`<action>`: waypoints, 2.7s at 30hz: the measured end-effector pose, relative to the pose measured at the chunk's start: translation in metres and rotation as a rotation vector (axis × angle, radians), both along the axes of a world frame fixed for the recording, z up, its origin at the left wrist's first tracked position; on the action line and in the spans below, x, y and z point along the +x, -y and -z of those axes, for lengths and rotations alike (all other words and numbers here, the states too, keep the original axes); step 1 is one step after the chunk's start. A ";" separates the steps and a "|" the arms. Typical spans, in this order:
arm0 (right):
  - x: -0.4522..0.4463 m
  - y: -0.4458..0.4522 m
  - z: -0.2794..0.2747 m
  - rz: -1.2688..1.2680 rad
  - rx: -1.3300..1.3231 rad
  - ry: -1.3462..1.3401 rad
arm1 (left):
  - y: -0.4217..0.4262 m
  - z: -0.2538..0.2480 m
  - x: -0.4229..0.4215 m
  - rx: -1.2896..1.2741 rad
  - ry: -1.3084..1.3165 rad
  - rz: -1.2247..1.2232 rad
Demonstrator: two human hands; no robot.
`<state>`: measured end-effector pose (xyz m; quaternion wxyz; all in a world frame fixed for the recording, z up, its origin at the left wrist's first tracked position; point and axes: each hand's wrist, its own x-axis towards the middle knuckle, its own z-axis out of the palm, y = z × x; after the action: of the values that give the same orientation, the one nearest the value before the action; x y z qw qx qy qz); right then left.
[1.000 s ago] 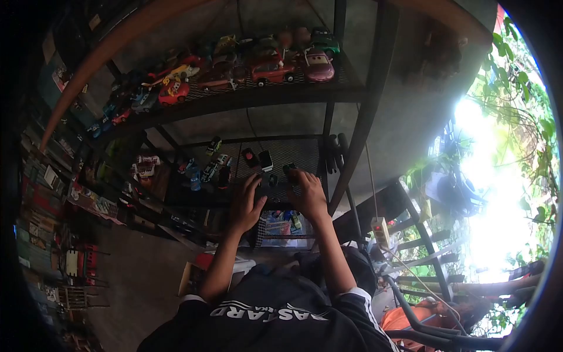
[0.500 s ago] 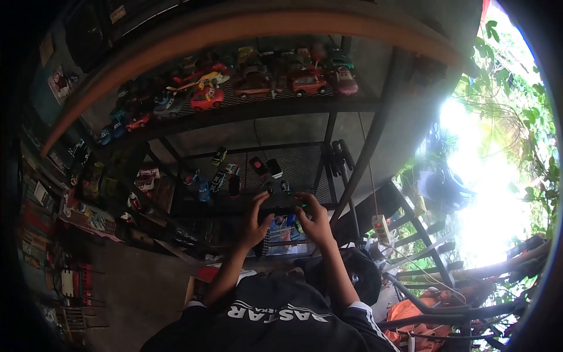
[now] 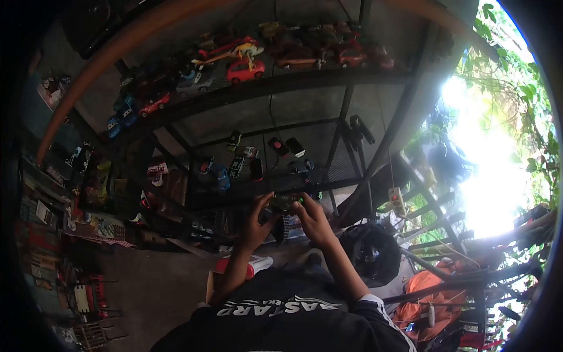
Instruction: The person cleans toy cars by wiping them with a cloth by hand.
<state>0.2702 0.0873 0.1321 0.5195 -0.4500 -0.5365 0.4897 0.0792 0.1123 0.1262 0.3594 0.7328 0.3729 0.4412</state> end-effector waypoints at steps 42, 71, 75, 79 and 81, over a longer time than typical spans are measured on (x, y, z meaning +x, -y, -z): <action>0.017 0.031 0.082 -0.448 -0.354 -0.291 | 0.082 0.066 -0.013 -0.370 0.050 -0.276; -0.064 0.008 0.370 0.215 -0.485 0.362 | 0.121 0.127 -0.130 -0.626 0.448 -0.175; -0.063 -0.007 0.435 0.258 -0.506 0.276 | 0.135 0.130 -0.146 -0.627 0.467 -0.177; -0.070 -0.009 0.417 0.247 -0.421 0.171 | 0.139 0.124 -0.151 -0.594 0.452 -0.189; -0.073 -0.009 0.401 0.239 -0.373 0.091 | 0.140 0.121 -0.152 -0.596 0.464 -0.191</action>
<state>0.1968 0.0967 -0.2685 0.4568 -0.6204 -0.4023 0.4944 -0.0724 -0.0276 0.0050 0.5885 0.4390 0.4603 0.4990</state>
